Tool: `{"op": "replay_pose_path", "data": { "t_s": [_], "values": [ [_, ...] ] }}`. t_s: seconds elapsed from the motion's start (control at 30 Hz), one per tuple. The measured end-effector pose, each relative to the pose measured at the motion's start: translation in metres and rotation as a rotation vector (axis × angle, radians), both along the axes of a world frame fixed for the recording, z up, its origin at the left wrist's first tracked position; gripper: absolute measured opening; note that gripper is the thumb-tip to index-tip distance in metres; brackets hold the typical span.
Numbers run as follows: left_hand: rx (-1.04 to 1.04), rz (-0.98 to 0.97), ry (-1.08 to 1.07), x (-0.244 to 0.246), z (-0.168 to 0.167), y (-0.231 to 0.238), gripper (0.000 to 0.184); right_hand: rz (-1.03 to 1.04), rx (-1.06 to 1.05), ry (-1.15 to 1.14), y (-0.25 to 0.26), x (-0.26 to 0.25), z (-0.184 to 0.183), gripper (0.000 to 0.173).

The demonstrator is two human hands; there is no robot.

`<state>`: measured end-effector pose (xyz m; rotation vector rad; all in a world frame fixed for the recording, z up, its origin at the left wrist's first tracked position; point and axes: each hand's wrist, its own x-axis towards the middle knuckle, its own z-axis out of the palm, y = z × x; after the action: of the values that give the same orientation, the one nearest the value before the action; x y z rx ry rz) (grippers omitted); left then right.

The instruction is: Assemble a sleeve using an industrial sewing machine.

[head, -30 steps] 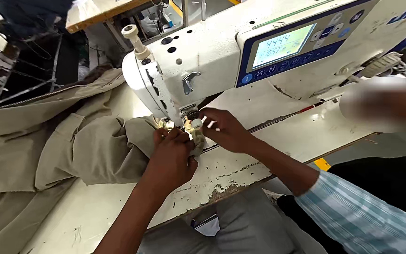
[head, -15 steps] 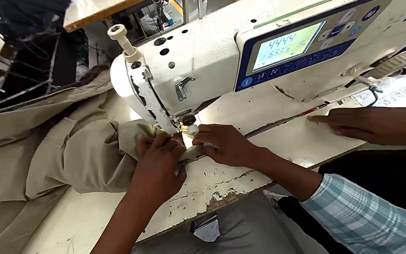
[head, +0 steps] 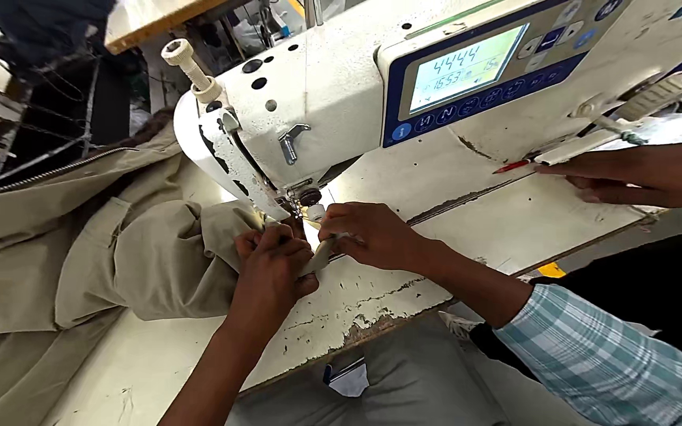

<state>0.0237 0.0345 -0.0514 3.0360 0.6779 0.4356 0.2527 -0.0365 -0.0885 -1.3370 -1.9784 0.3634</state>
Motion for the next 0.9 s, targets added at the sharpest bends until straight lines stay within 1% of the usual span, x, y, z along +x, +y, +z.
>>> {"op": "replay_pose_path", "data": {
  "t_s": [0.13, 0.2, 0.27, 0.43, 0.5, 0.63, 0.83, 0.9],
  "values": [
    [0.067, 0.022, 0.054, -0.002, -0.002, -0.002, 0.016, -0.010, 0.004, -0.003, 0.001, 0.001, -0.001, 0.015],
    [0.077, 0.024, 0.078, -0.001, 0.005, 0.001, 0.027, -0.011, -0.008, 0.005, 0.002, 0.002, 0.000, 0.014],
    [0.036, 0.034, 0.091, 0.002, 0.012, 0.005, 0.032, -0.021, -0.013, 0.044, 0.004, 0.002, -0.002, 0.015],
    [-0.109, 0.071, 0.156, 0.013, 0.027, 0.016, 0.017, -0.068, -0.102, 0.134, 0.006, -0.001, 0.003, 0.017],
    [-0.173, 0.097, 0.177, 0.014, 0.029, 0.019, 0.016, -0.065, -0.135, 0.121, 0.006, -0.002, 0.004, 0.017],
    [-0.279, 0.141, 0.180, 0.015, 0.028, 0.022, 0.013, -0.055, -0.114, 0.103, 0.006, -0.002, 0.003, 0.017],
    [-0.220, 0.132, 0.232, 0.021, 0.026, 0.010, 0.019, -0.067, -0.091, 0.055, 0.003, -0.003, 0.002, 0.010],
    [-0.203, 0.125, 0.238, 0.020, 0.026, 0.009, 0.015, -0.066, -0.085, 0.053, 0.003, -0.003, 0.002, 0.010]
  ]
}}
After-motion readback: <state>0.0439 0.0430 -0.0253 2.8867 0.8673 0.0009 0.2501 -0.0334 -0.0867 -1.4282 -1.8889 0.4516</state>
